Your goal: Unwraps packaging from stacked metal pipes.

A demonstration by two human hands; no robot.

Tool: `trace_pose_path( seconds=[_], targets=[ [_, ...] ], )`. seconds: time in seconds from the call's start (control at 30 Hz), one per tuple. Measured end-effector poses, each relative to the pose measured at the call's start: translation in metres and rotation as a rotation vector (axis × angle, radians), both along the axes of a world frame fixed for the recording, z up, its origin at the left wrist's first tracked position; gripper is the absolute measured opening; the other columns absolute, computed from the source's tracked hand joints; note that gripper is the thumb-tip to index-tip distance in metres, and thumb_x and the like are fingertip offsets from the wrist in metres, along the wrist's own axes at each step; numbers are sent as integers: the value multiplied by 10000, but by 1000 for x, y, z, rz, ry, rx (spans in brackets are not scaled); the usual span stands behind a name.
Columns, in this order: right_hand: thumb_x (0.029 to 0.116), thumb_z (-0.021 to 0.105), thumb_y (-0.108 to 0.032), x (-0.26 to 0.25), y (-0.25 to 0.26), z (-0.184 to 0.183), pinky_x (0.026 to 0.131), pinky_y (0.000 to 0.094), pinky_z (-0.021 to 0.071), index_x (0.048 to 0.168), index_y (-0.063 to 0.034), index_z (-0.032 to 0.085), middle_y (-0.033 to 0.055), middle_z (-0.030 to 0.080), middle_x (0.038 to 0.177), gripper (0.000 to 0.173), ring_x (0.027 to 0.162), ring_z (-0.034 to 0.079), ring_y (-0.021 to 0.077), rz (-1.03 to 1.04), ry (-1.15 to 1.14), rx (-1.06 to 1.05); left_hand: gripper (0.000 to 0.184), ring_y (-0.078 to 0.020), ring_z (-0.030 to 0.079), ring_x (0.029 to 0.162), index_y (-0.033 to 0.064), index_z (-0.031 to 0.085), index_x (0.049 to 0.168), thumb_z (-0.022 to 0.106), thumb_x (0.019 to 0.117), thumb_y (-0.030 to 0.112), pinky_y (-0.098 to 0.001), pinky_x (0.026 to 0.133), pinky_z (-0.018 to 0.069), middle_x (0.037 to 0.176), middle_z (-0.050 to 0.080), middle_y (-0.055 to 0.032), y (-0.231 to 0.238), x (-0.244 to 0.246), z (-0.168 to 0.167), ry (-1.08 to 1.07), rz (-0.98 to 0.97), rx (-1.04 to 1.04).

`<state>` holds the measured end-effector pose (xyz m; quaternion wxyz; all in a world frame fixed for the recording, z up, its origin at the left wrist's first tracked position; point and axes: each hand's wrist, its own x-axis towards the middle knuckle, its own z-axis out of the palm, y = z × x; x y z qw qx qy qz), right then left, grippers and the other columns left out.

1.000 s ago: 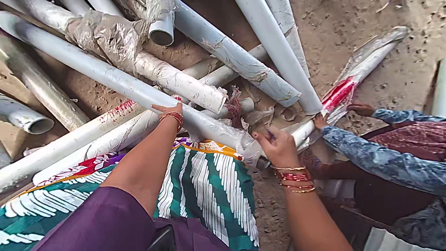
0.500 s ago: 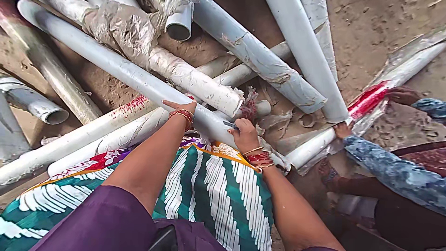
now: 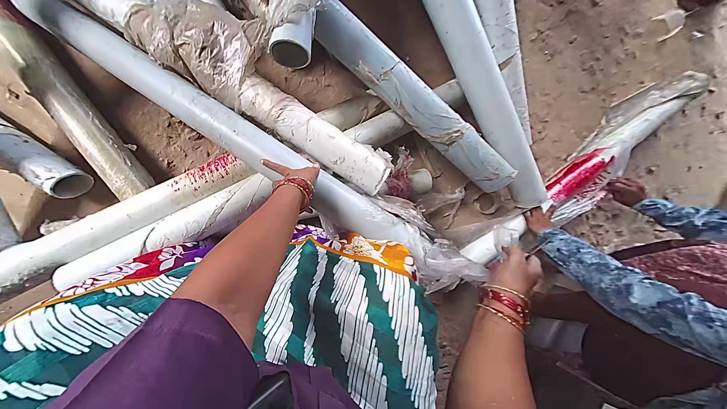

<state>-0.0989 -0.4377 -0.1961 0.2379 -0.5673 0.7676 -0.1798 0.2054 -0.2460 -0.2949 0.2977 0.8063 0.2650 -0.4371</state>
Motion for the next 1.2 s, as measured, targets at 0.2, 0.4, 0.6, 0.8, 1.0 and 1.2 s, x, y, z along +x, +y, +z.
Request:
trace_pose_path(
  seconds=[0.2,0.4,0.6,0.8,1.0,1.2],
  targets=[
    [989,642,-215,43,21,19,1077,567,398,1215,196,573,426,542,1280,474,1234,544,524,696,439,-159,1244,-517,295,1470,303,-384,1519,726,962,369,-722,1023,443,1644,-7,-343,52,-24,-18,-51,211,-330],
    [972,623,-61,189,69,-15,670,373,453,950,56,636,104,590,777,119,692,536,164,1484,-128,322,1208,-489,173,1528,115,-180,1617,785,914,301,-576,1200,266,1674,-127,-284,89,-31,-11,-228,-245,-227],
    [934,661,31,263,109,-59,939,490,494,1129,139,609,284,621,1130,229,1047,623,376,1590,74,483,1026,-528,-7,1541,342,96,1657,785,896,359,-763,1085,258,1720,-142,-103,86,-12,3,-294,-765,-72],
    [964,563,46,267,89,-96,865,407,513,1211,78,602,198,672,1054,252,934,644,240,1371,-28,517,1100,-488,49,1556,276,199,1652,809,764,53,-757,1103,245,1739,18,-49,91,2,-4,-405,-1024,-86],
    [914,633,81,277,90,-108,812,359,488,1030,85,626,153,645,958,116,858,587,183,1394,-74,496,1106,-525,243,1495,262,202,1653,758,750,-55,-715,1017,377,1735,20,-94,101,0,-6,-403,-1062,-102],
    [988,537,65,279,99,-106,810,414,468,1023,100,592,176,592,891,74,854,578,242,1489,67,504,994,-504,322,1458,230,267,1637,709,793,-55,-661,984,430,1726,79,-122,105,-1,0,-399,-1038,-103]
  ],
)
